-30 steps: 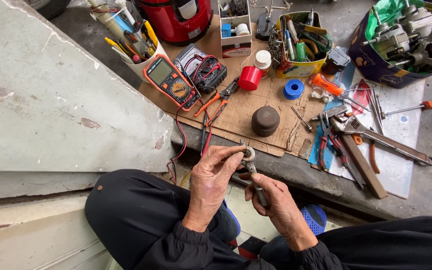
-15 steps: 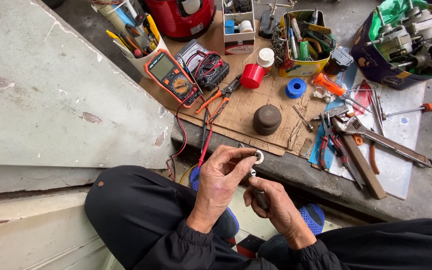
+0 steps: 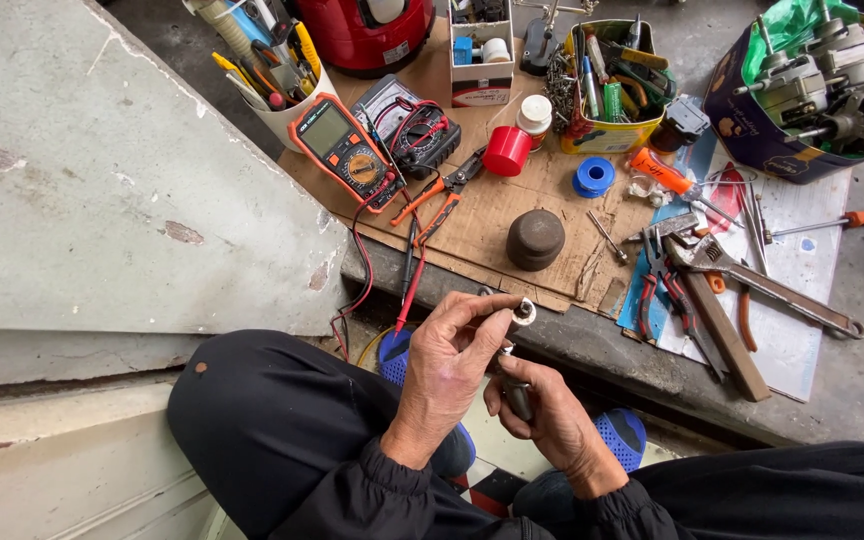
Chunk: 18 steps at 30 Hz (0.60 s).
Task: The person is cleaning and inspecting a small metal nozzle component using pliers and manual manipulation at a repair station.
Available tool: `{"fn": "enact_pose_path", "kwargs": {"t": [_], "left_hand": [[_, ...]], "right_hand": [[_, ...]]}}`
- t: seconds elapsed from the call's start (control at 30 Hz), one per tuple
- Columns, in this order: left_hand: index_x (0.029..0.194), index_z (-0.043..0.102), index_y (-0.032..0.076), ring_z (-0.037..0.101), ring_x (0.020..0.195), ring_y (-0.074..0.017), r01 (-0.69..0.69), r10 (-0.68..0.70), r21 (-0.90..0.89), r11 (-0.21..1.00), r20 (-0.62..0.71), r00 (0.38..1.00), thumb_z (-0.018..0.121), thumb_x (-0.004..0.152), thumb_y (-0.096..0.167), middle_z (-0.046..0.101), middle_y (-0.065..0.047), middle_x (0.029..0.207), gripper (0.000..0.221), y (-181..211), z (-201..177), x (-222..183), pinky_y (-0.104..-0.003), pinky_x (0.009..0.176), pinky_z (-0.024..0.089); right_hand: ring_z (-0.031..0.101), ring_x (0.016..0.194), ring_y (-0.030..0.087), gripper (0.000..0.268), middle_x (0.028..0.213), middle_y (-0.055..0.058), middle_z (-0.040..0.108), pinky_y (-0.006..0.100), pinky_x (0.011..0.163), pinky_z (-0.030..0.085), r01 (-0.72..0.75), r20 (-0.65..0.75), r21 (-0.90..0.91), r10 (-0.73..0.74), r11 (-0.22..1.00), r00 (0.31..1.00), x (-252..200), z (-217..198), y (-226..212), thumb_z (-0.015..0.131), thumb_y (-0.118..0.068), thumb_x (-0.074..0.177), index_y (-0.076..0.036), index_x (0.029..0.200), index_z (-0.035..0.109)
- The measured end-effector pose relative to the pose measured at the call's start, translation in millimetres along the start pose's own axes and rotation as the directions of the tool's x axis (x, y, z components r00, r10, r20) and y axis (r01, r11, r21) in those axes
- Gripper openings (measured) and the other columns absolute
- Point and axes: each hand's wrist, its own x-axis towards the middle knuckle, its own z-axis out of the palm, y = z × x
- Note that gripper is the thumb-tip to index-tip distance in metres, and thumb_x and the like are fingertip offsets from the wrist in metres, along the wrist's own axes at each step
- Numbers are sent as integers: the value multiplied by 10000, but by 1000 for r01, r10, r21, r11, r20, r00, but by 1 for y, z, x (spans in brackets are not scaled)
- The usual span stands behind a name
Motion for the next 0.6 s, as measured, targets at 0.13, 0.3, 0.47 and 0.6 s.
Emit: {"fn": "enact_pose_path", "kwargs": {"t": [0.13, 0.3, 0.47, 0.6], "left_hand": [[1305, 764, 0, 712, 910, -115, -20, 20, 4, 1000, -118, 993, 658, 1056, 89, 774, -57, 1077, 284, -4, 3, -10, -232, 810, 601], [973, 685, -32, 611, 785, -194, 364, -476, -325, 873, -402, 782, 724, 1042, 297, 647, -98, 864, 339, -43, -4, -19, -335, 834, 515], [1036, 720, -27, 590, 852, -228, 528, -643, -437, 728, -169, 747, 608, 1069, 443, 663, -136, 950, 484, -36, 11, -25, -394, 879, 478], [957, 705, 10, 438, 608, -117, 526, -590, -530, 665, 60, 805, 623, 1068, 542, 520, -40, 709, 550, -51, 14, -22, -293, 645, 345]], "right_hand": [[439, 397, 114, 421, 716, 162, 711, 255, 376, 316, -13, 53, 182, 4, 983, 999, 1, -2, 4, 597, -349, 1088, 38, 953, 695], [348, 363, 110, 569, 758, 165, 675, 251, 384, 293, -94, 206, 423, 5, 901, 979, -2, -2, -3, 523, -338, 1090, 184, 1236, 699], [404, 380, 119, 550, 796, 187, 712, 262, 381, 298, -74, 210, 433, -20, 898, 978, -3, -5, -1, 504, -345, 1105, 159, 1210, 696], [405, 358, 134, 517, 825, 258, 745, 263, 344, 303, -91, 228, 490, -26, 867, 973, -4, -5, 1, 521, -343, 1106, 152, 1126, 671]]}}
